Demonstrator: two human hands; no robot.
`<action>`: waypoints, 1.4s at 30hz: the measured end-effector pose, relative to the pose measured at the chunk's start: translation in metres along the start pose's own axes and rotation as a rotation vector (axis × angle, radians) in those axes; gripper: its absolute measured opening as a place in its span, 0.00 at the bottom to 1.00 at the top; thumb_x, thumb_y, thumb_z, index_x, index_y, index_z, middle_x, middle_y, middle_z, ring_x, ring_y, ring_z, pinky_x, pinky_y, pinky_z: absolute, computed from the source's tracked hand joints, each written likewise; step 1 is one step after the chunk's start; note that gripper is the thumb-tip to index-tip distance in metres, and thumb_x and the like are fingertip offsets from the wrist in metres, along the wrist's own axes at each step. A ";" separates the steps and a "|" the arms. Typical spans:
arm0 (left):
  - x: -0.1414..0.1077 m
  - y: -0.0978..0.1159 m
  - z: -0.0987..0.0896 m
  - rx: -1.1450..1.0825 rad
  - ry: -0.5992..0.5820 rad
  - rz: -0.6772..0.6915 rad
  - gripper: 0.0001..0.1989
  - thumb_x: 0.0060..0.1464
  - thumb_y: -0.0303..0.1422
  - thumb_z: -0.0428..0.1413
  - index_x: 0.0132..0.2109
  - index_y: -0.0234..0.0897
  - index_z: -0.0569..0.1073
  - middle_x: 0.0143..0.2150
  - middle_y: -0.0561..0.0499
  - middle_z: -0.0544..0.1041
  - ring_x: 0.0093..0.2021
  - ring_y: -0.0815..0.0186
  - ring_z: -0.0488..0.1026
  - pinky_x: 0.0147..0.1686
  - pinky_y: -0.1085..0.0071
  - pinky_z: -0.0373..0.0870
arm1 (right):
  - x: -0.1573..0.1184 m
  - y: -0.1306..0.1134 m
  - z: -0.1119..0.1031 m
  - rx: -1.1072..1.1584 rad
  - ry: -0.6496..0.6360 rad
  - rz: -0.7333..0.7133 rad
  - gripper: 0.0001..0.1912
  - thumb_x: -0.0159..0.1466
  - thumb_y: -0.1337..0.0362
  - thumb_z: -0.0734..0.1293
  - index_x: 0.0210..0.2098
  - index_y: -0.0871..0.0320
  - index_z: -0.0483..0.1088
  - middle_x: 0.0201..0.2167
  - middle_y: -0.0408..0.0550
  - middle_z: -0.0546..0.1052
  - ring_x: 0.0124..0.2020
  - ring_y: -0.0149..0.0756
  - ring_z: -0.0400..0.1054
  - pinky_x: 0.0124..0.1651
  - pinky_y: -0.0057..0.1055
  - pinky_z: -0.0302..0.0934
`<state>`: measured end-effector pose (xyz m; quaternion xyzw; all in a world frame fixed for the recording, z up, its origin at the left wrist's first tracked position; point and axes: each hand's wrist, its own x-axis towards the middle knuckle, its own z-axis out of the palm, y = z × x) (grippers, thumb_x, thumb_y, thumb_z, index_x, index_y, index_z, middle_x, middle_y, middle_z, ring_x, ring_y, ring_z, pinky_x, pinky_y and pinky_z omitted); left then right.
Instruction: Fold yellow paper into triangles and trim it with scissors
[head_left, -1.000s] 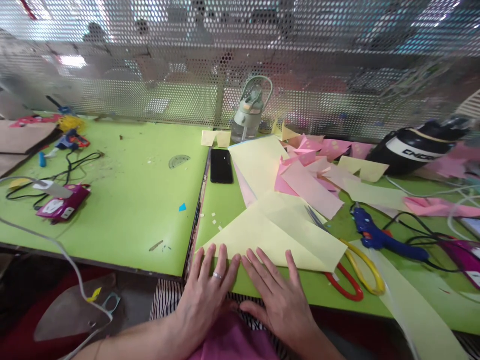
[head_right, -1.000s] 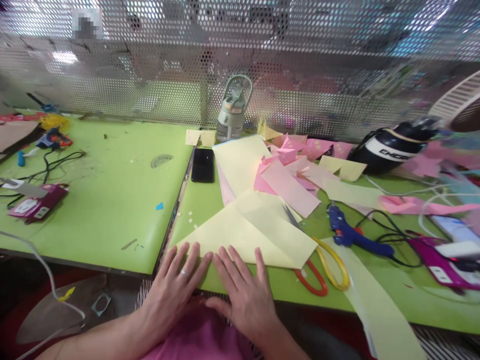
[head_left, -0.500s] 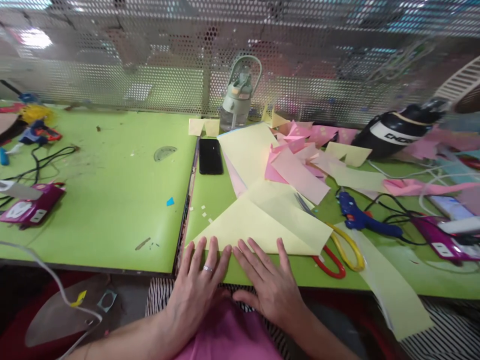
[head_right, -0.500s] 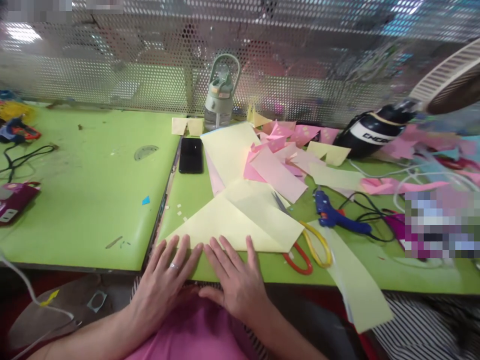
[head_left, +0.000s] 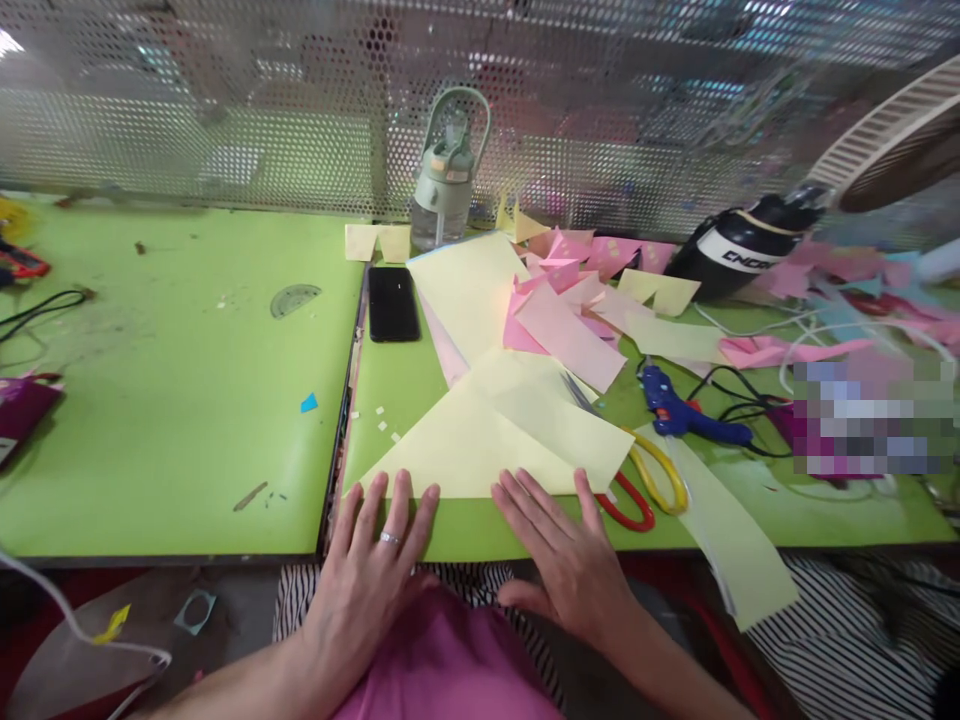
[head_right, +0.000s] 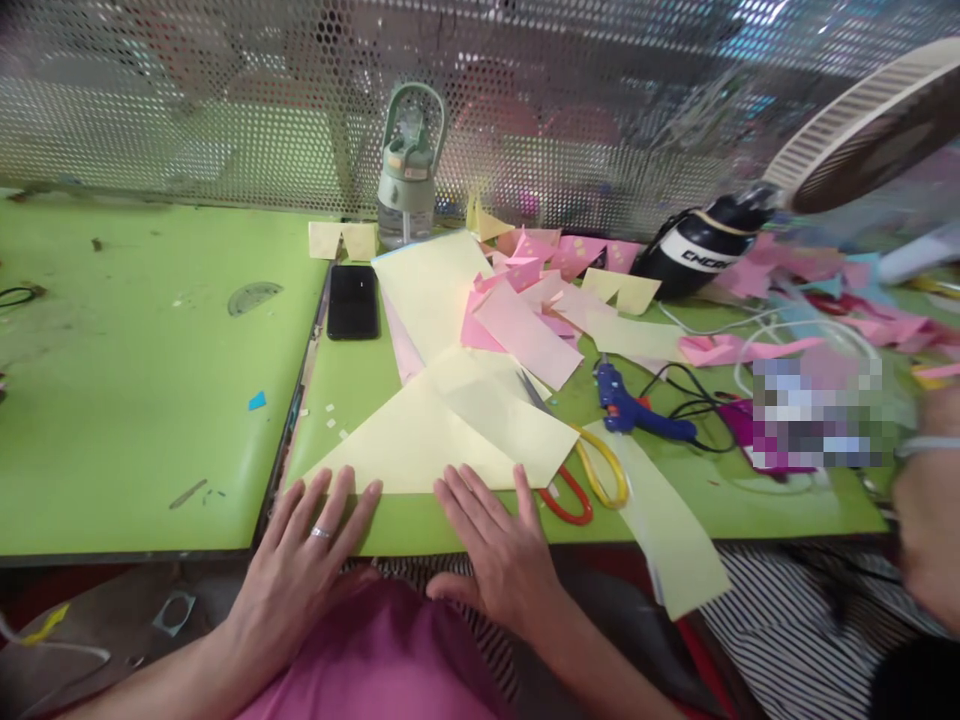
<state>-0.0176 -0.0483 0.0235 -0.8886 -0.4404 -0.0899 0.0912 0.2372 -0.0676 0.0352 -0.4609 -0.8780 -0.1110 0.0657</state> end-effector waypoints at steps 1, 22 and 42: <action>0.000 0.000 0.000 -0.002 0.004 -0.001 0.38 0.57 0.54 0.53 0.68 0.40 0.59 0.66 0.39 0.64 0.64 0.45 0.62 0.62 0.48 0.59 | -0.004 0.003 0.000 0.000 0.001 0.007 0.49 0.63 0.34 0.49 0.68 0.68 0.51 0.61 0.62 0.68 0.61 0.49 0.62 0.68 0.60 0.21; -0.019 -0.032 -0.013 0.024 0.104 -0.062 0.37 0.63 0.54 0.40 0.62 0.24 0.65 0.63 0.38 0.69 0.61 0.53 0.67 0.63 0.57 0.57 | -0.032 0.025 0.004 -0.046 0.075 0.088 0.45 0.67 0.40 0.50 0.71 0.66 0.39 0.58 0.65 0.71 0.55 0.53 0.68 0.67 0.59 0.33; 0.118 -0.054 -0.035 -0.376 -0.368 -0.393 0.13 0.60 0.38 0.55 0.43 0.31 0.70 0.39 0.42 0.77 0.43 0.57 0.75 0.42 0.64 0.70 | -0.015 0.010 0.009 -0.008 0.189 -0.049 0.51 0.64 0.35 0.50 0.70 0.69 0.41 0.55 0.65 0.74 0.55 0.53 0.69 0.67 0.63 0.29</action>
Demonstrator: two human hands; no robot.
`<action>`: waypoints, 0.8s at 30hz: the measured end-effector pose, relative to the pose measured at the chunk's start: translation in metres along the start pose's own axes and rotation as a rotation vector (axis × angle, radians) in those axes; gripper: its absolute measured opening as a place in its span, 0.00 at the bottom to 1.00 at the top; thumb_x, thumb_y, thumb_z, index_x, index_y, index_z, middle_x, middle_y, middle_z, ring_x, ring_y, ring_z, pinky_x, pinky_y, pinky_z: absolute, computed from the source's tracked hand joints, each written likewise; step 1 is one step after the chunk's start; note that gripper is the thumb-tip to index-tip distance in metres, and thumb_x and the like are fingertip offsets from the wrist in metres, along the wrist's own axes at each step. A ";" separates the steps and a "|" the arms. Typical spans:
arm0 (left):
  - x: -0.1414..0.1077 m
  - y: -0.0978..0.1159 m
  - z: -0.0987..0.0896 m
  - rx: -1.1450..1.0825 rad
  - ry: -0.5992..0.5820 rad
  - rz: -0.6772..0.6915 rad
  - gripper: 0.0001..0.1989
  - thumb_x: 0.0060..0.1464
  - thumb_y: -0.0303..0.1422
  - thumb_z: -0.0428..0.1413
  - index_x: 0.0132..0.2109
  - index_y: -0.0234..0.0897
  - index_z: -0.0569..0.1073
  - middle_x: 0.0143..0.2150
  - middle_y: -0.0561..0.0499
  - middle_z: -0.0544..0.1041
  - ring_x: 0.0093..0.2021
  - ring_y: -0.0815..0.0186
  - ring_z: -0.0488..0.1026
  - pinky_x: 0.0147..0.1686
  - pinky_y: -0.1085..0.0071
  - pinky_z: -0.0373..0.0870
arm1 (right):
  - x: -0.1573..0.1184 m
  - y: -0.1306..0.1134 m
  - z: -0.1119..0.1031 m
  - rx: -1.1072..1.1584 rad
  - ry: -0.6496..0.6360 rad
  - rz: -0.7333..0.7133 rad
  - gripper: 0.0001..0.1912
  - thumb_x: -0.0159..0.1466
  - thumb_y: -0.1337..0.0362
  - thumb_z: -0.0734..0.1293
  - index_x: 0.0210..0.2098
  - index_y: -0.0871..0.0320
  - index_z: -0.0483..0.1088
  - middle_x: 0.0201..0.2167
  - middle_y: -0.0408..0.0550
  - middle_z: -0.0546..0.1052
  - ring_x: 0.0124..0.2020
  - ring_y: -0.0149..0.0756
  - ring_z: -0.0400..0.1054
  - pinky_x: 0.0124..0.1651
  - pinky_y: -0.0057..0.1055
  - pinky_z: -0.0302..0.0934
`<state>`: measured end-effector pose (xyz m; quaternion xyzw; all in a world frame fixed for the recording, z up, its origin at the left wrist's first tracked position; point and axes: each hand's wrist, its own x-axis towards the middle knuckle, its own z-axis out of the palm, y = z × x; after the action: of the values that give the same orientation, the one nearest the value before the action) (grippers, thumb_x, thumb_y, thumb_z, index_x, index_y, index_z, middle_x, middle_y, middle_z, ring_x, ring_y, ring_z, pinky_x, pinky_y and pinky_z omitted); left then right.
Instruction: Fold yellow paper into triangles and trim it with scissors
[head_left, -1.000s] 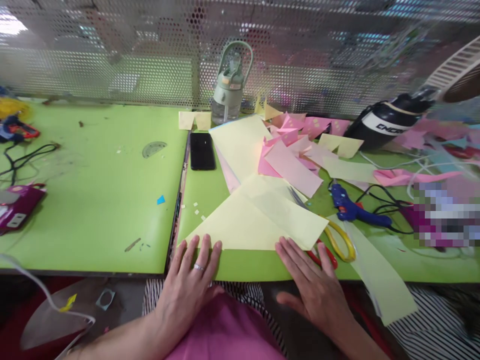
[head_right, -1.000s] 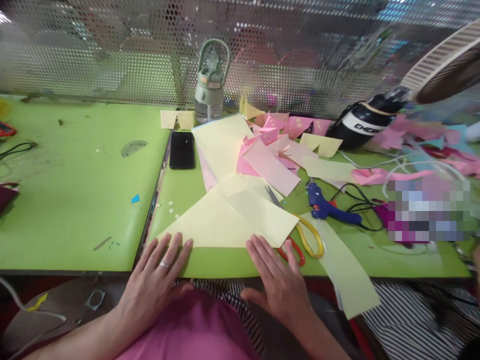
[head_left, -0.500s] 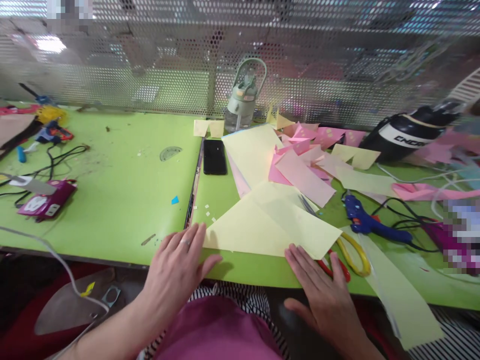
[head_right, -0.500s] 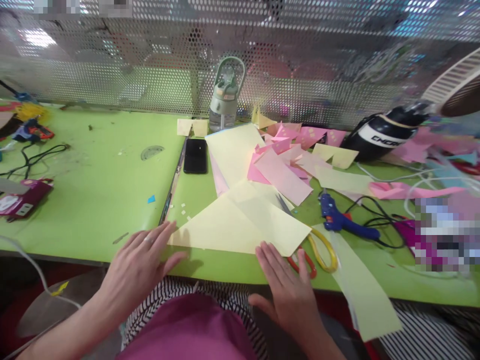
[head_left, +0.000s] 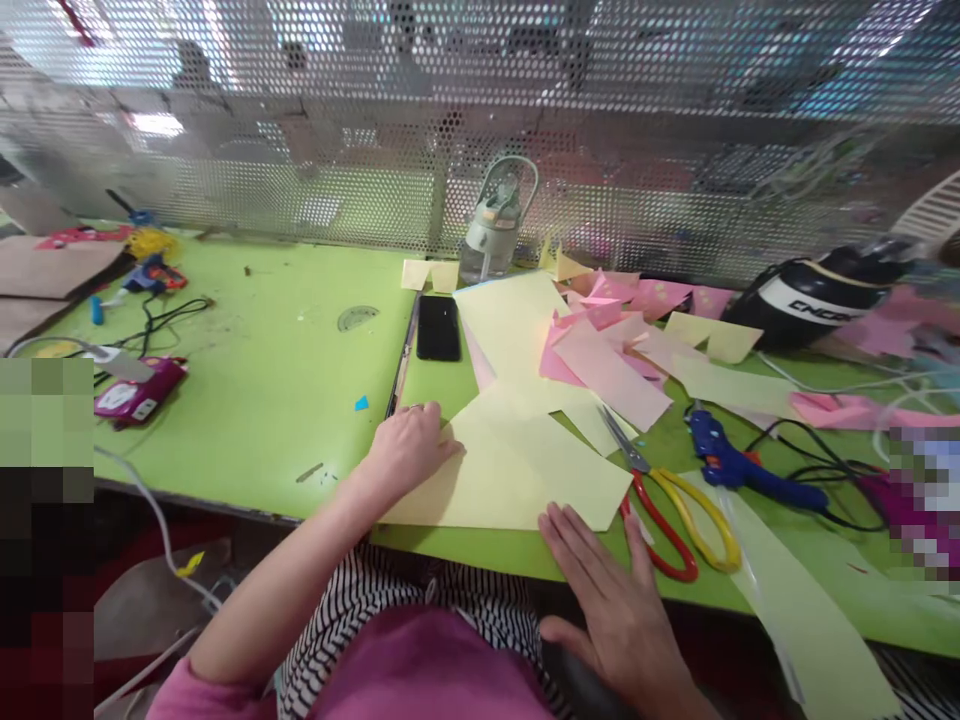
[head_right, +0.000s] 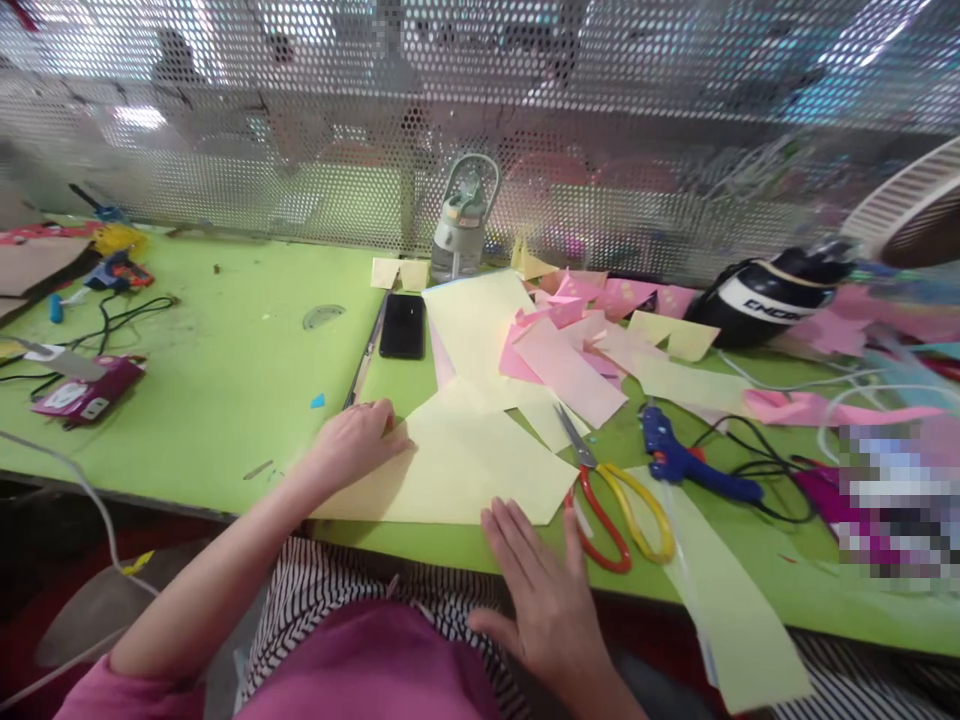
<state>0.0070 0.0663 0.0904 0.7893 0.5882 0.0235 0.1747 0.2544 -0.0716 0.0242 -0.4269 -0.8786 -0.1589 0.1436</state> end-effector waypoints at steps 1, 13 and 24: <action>0.000 -0.002 -0.001 -0.013 -0.004 0.013 0.10 0.60 0.36 0.54 0.41 0.32 0.70 0.39 0.43 0.77 0.42 0.59 0.75 0.42 0.65 0.70 | 0.001 0.000 0.001 0.004 0.002 0.000 0.50 0.64 0.35 0.51 0.70 0.69 0.41 0.55 0.65 0.74 0.54 0.53 0.69 0.66 0.63 0.29; -0.001 -0.009 0.006 0.021 0.123 0.062 0.17 0.57 0.36 0.58 0.50 0.30 0.68 0.50 0.40 0.73 0.51 0.54 0.71 0.49 0.61 0.69 | 0.004 -0.002 -0.002 0.007 -0.007 -0.017 0.49 0.64 0.37 0.53 0.70 0.68 0.42 0.55 0.64 0.74 0.54 0.52 0.70 0.67 0.62 0.29; -0.075 0.041 0.076 0.194 0.221 0.700 0.34 0.60 0.47 0.54 0.62 0.22 0.62 0.59 0.40 0.70 0.58 0.57 0.66 0.56 0.67 0.64 | 0.003 0.003 -0.008 -0.010 0.006 -0.001 0.43 0.68 0.45 0.56 0.71 0.66 0.41 0.52 0.63 0.76 0.50 0.50 0.73 0.68 0.61 0.31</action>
<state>0.0404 -0.0328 0.0441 0.9480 0.2980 0.1109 0.0160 0.2557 -0.0714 0.0333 -0.4265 -0.8776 -0.1648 0.1437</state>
